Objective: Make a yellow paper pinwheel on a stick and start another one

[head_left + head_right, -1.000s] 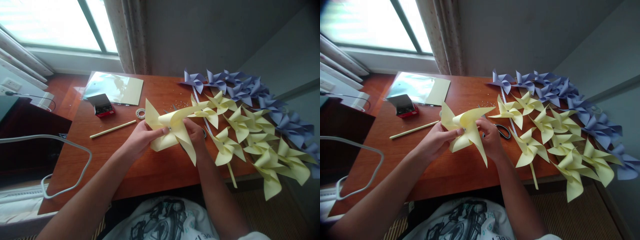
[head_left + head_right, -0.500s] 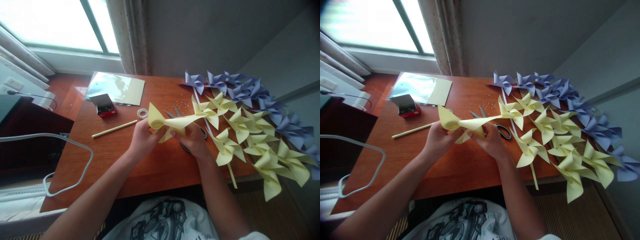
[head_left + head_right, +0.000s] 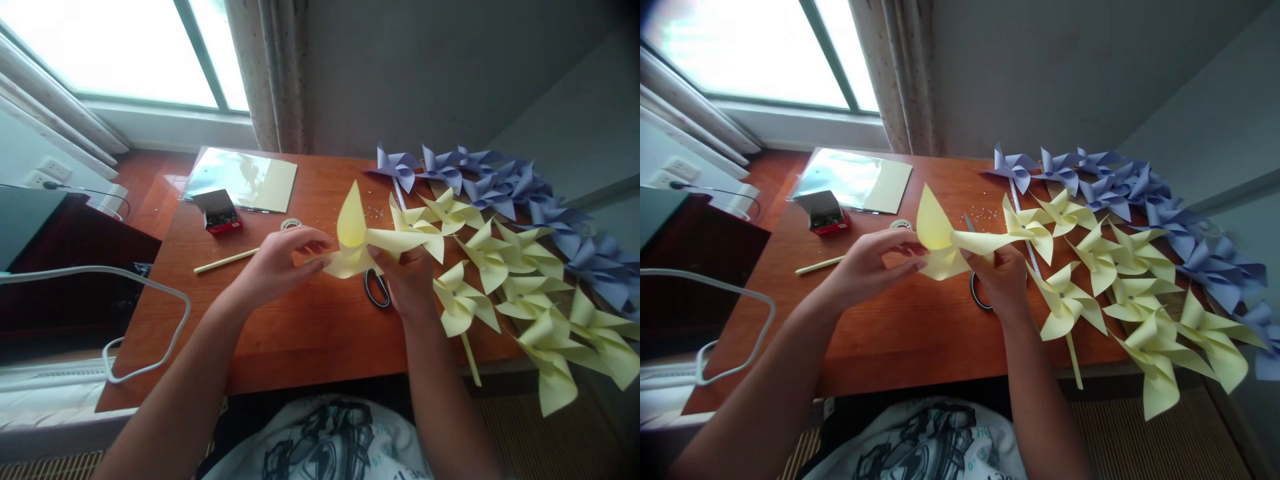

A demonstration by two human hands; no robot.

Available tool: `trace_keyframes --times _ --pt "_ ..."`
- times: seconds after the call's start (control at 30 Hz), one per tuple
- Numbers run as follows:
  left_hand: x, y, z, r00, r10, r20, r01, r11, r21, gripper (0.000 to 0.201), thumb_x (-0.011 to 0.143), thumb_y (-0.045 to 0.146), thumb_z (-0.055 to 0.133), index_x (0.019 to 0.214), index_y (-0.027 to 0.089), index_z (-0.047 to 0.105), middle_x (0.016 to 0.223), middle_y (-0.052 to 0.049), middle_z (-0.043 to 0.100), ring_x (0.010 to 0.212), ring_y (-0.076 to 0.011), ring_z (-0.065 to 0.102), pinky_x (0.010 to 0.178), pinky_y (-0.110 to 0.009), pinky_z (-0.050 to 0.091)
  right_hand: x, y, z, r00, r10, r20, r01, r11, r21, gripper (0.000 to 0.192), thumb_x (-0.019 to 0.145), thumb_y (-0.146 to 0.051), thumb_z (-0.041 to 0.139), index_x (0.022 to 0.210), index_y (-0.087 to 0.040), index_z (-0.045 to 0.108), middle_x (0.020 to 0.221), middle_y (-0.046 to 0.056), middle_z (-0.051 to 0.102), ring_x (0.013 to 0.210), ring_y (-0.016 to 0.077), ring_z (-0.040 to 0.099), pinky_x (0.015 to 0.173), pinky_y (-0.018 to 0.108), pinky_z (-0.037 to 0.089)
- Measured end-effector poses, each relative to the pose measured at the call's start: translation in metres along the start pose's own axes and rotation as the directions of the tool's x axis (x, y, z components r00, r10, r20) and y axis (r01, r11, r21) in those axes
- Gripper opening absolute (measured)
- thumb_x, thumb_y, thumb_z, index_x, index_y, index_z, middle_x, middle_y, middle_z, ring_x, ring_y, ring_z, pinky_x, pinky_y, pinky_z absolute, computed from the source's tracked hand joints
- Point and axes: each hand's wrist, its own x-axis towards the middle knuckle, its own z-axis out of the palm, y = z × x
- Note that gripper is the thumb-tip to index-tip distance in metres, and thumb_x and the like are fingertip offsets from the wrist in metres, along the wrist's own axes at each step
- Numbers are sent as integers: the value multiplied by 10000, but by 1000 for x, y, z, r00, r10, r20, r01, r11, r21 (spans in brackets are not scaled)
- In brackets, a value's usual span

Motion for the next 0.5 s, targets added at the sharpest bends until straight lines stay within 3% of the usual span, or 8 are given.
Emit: trace_keyframes --times 0.07,0.17,0.3,0.5 --pt "-4 -6 -16 990 -52 -131 83 964 251 190 896 295 644 1036 237 759 978 -69 753 831 -222 674 775 -314 484 0 1 0 1000 8 -25 -7 998 59 197 782 -378 817 917 -243 767 898 37 777 878 257 725 739 391 607" --pt "-12 -15 -35 966 -113 -234 241 728 641 172 893 336 634 960 253 769 977 -89 758 855 -288 682 728 -356 438 0 -2 0 999 45 -3 -44 990 133 210 759 -385 842 906 -248 780 893 42 783 904 267 725 751 399 610" --pt "-19 -24 -42 959 -174 -223 282 561 778 241 927 407 584 983 242 751 1031 -103 746 844 -299 688 653 -351 399 -1 -8 0 998 65 20 -68 977 201 221 739 -387 858 887 -239 786 866 42 786 875 260 725 734 380 603" --pt "-19 -26 -29 961 -183 -209 273 485 831 298 976 369 486 934 208 733 1000 -97 727 890 -289 686 620 -338 386 -1 -11 0 997 74 20 -77 964 253 250 710 -395 867 867 -218 783 869 35 794 834 232 726 716 339 600"
